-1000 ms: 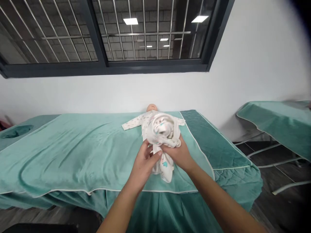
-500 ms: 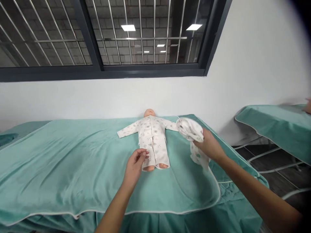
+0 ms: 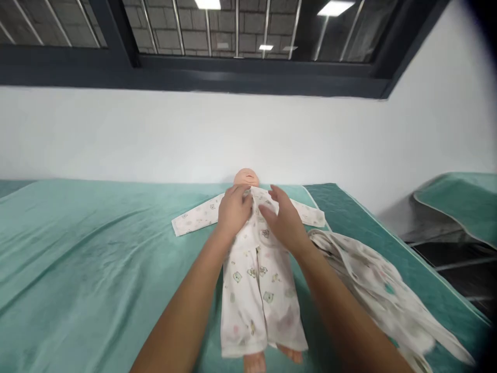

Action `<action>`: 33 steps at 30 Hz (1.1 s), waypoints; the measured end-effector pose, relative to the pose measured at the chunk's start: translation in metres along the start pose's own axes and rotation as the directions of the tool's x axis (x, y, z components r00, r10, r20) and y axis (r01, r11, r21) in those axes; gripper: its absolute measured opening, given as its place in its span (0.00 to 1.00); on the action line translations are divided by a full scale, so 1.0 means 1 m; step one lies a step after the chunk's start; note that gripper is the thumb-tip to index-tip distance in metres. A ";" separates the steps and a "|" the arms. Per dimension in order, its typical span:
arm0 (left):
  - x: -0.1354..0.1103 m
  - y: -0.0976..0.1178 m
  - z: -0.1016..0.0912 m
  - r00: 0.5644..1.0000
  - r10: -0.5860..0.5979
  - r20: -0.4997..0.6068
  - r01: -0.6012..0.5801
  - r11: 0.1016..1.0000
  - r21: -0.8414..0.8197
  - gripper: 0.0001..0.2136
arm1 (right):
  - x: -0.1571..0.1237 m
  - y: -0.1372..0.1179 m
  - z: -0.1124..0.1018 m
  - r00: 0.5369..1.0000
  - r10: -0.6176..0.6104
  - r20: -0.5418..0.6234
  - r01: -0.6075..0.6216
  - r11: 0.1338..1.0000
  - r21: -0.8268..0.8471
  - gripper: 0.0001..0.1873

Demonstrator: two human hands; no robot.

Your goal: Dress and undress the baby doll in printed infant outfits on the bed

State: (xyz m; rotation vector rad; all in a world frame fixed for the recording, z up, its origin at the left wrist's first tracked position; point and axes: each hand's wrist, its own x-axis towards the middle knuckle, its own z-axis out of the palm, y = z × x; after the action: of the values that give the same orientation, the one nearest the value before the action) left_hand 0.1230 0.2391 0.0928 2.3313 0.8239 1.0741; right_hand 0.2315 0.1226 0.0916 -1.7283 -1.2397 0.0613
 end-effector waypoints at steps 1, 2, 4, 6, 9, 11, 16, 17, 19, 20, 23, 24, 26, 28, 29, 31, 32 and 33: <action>0.010 -0.006 0.006 0.999 -0.024 0.023 0.024 1.000 -0.003 0.17 | 0.019 0.009 0.016 0.998 0.062 -0.023 -0.060 0.994 0.087 0.35; 0.017 -0.012 0.011 0.998 -0.051 0.046 0.051 0.999 -0.008 0.17 | 0.035 0.017 0.029 0.994 0.108 -0.033 -0.103 0.985 0.137 0.35; 0.023 -0.022 0.017 0.993 -0.090 0.076 0.091 0.996 -0.011 0.18 | 0.054 0.033 0.045 0.991 0.130 0.019 -0.131 0.973 0.191 0.31; 0.021 -0.029 0.020 0.991 -0.101 0.088 0.103 0.995 -0.011 0.19 | 0.058 0.044 0.050 0.991 0.095 0.090 -0.114 0.966 0.234 0.24; 0.016 -0.033 0.020 0.987 -0.116 0.109 0.118 0.993 -0.016 0.19 | 0.052 0.051 0.048 0.991 0.051 0.126 -0.086 0.952 0.292 0.20; 0.016 -0.033 0.019 0.983 -0.132 0.125 0.136 0.990 -0.024 0.19 | 0.048 0.051 0.047 0.993 0.030 0.113 -0.061 0.958 0.281 0.18; 0.018 -0.030 0.020 0.978 -0.169 0.120 0.177 0.983 -0.054 0.19 | 0.050 0.047 0.046 0.993 0.039 0.107 -0.066 0.964 0.256 0.17; 0.018 -0.030 0.021 0.978 -0.173 0.119 0.181 0.982 -0.059 0.19 | 0.050 0.046 0.046 0.993 0.046 0.112 -0.073 0.963 0.258 0.17; 0.017 -0.030 0.021 0.977 -0.177 0.119 0.186 0.980 -0.066 0.19 | 0.051 0.046 0.046 0.992 0.043 0.116 -0.073 0.962 0.264 0.16; 0.017 -0.029 0.021 0.977 -0.179 0.120 0.188 0.980 -0.068 0.19 | 0.051 0.046 0.046 0.993 0.035 0.115 -0.065 0.962 0.266 0.16; 0.017 -0.029 0.020 0.977 -0.176 0.116 0.185 0.980 -0.068 0.19 | 0.051 0.046 0.046 0.994 0.011 0.107 -0.039 0.964 0.263 0.16; 0.017 -0.029 0.020 0.978 -0.175 0.116 0.183 0.981 -0.067 0.19 | 0.051 0.046 0.046 0.994 0.010 0.107 -0.038 0.964 0.262 0.16; 0.017 -0.029 0.020 0.979 -0.170 0.115 0.178 0.982 -0.064 0.19 | 0.051 0.046 0.046 0.994 0.014 0.108 -0.042 0.964 0.262 0.16; 0.016 -0.030 0.020 0.980 -0.164 0.112 0.172 0.983 -0.066 0.19 | 0.051 0.045 0.046 0.993 0.020 0.112 -0.049 0.964 0.260 0.16; 0.016 -0.030 0.020 0.980 -0.163 0.111 0.171 0.983 -0.066 0.19 | 0.050 0.045 0.046 0.993 0.023 0.115 -0.052 0.965 0.257 0.16; 0.016 -0.031 0.021 0.981 -0.163 0.106 0.170 0.984 -0.060 0.19 | 0.050 0.044 0.045 0.992 0.022 0.120 -0.052 0.967 0.251 0.17; 0.016 -0.031 0.021 0.981 -0.162 0.104 0.168 0.984 -0.056 0.19 | 0.050 0.044 0.045 0.993 0.019 0.121 -0.049 0.967 0.251 0.17; 0.016 -0.032 0.022 0.982 -0.159 0.102 0.165 0.985 -0.053 0.19 | 0.050 0.044 0.045 0.993 0.014 0.121 -0.044 0.967 0.253 0.17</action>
State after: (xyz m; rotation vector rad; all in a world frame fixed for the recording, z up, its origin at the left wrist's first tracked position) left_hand 0.1378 0.2696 0.0690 2.2049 0.9128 0.8973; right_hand 0.2626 0.1893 0.0591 -1.5359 -1.2337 0.3318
